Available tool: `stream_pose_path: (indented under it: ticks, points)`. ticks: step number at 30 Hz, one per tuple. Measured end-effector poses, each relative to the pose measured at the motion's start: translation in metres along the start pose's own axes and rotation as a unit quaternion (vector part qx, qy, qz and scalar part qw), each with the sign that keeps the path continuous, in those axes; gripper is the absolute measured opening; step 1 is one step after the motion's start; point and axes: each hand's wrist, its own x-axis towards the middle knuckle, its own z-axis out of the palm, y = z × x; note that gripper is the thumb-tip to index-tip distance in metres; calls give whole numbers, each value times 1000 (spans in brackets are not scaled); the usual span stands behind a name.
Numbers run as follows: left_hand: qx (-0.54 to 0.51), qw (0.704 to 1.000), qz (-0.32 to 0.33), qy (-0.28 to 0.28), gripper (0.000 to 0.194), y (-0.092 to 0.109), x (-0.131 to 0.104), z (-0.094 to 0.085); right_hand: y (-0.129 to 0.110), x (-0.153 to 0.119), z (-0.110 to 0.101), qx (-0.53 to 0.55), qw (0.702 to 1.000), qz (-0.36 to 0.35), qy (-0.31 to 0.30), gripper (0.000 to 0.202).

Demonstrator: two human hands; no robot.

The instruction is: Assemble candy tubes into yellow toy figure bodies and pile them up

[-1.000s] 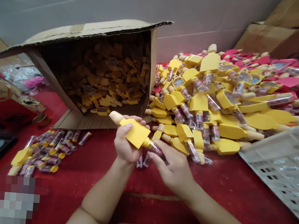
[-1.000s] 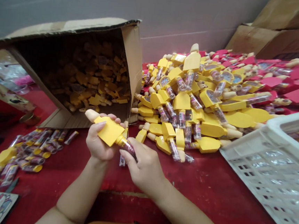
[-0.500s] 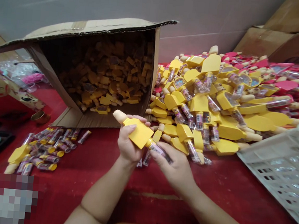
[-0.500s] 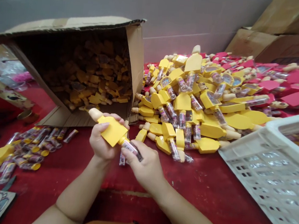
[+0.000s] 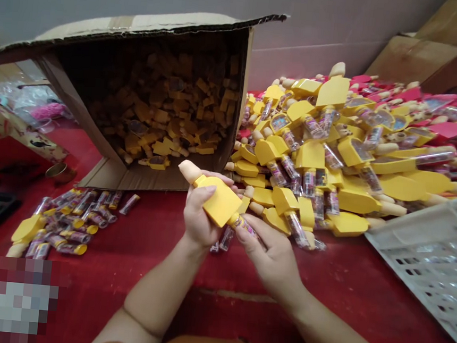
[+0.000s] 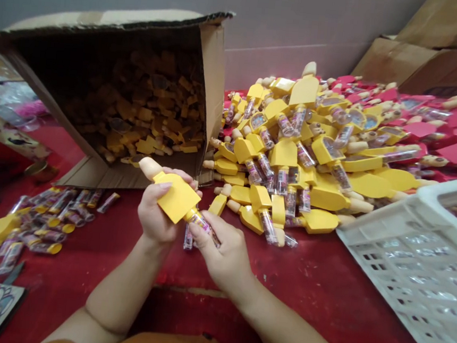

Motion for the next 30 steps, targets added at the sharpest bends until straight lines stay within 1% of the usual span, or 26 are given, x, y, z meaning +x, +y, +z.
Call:
stream_pose_path:
  ticks: [1, 3, 4, 5, 6, 7, 8, 9, 10, 11, 12, 13, 14, 15, 16, 17, 18, 19, 20, 21, 22, 23, 25, 27, 28, 30]
  points:
    - [-4, 1000, -8, -24, 14, 2, -1, 1, -3, -2, 1, 89, 992, 75, -40, 29]
    - [-11, 999, -15, -51, 15, 5, -1, 1, -8, -3, 2, 257, 937, 213, -103, 37]
    - [-11, 998, -14, -55, 15, 7, -1, 1, -9, -3, 2, 307, 909, 252, -125, 39]
    - [-11, 998, -12, -53, 14, 8, 0, 0, -9, -2, 1, 319, 900, 263, -141, 40]
    - [-8, 999, -9, -44, 13, 8, 1, -1, -8, 0, 1, 287, 915, 243, -145, 39]
    - [-3, 1000, -3, -28, 12, 8, 2, -2, -6, 2, 0, 217, 947, 195, -132, 36]
    - [2, 1000, 8, -6, 11, 8, 2, -3, -2, 3, -1, 118, 980, 121, -103, 33]
    - [7, 1000, 24, 19, 10, 7, 2, -3, 1, 4, -2, 5, 998, 30, -61, 31]
    - [10, 998, 42, 39, 10, 5, 2, -4, 5, 4, -2, -102, 993, -63, -14, 31]
    - [11, 997, 58, 48, 10, 4, 2, -4, 8, 4, -2, -186, 971, -144, 28, 31]
    - [9, 997, 69, 44, 10, 3, 1, -4, 10, 2, -1, -236, 949, -201, 58, 31]
    - [5, 997, 70, 26, 11, 2, 0, -3, 11, 0, -1, -248, 940, -224, 69, 29]
    - [-1, 998, 61, 0, 12, 2, -1, -3, 10, -2, 1, -224, 949, -211, 65, 27]
    - [-9, 999, 43, -28, 13, 2, -1, -2, 8, -3, 2, -168, 971, -165, 45, 25]
    - [-19, 998, 24, -50, 14, 3, -2, -2, 5, -5, 3, -87, 992, -93, 9, 25]
    - [-29, 997, 9, -64, 14, 4, -2, -2, 2, -6, 4, 9, 999, -7, -37, 28]
    - [-39, 997, -1, -70, 15, 4, -1, -1, 0, -5, 4, 107, 988, 76, -80, 32]
    - [-44, 996, -4, -72, 16, 4, -1, -1, -2, -5, 5, 190, 965, 140, -113, 36]
    - [-43, 997, -2, -71, 16, 3, 1, -2, -3, -4, 5, 248, 942, 181, -132, 40]
    - [-35, 997, -3, -67, 16, 3, 2, -2, -4, -2, 5, 274, 930, 200, -142, 42]
    - [-19, 998, -6, -60, 15, 2, 5, -3, -4, 0, 4, 268, 932, 198, -143, 42]
    - [4, 999, -7, -48, 13, 2, 9, -4, -3, 1, 3, 236, 945, 182, -136, 42]
    - [59, 998, 11, -5, 19, 5, 18, -9, -2, 6, -5, 146, 977, 129, -82, 42]
    - [112, 991, 44, 54, 26, 14, 32, -17, -2, 15, -20, 89, 993, 66, 37, 42]
    - [129, 986, 60, 89, 25, 20, 40, -22, -3, 22, -30, 70, 991, 36, 104, 41]
    - [134, 975, 69, 163, 18, 37, 55, -33, -4, 45, -58, -2, 975, -22, 222, 39]
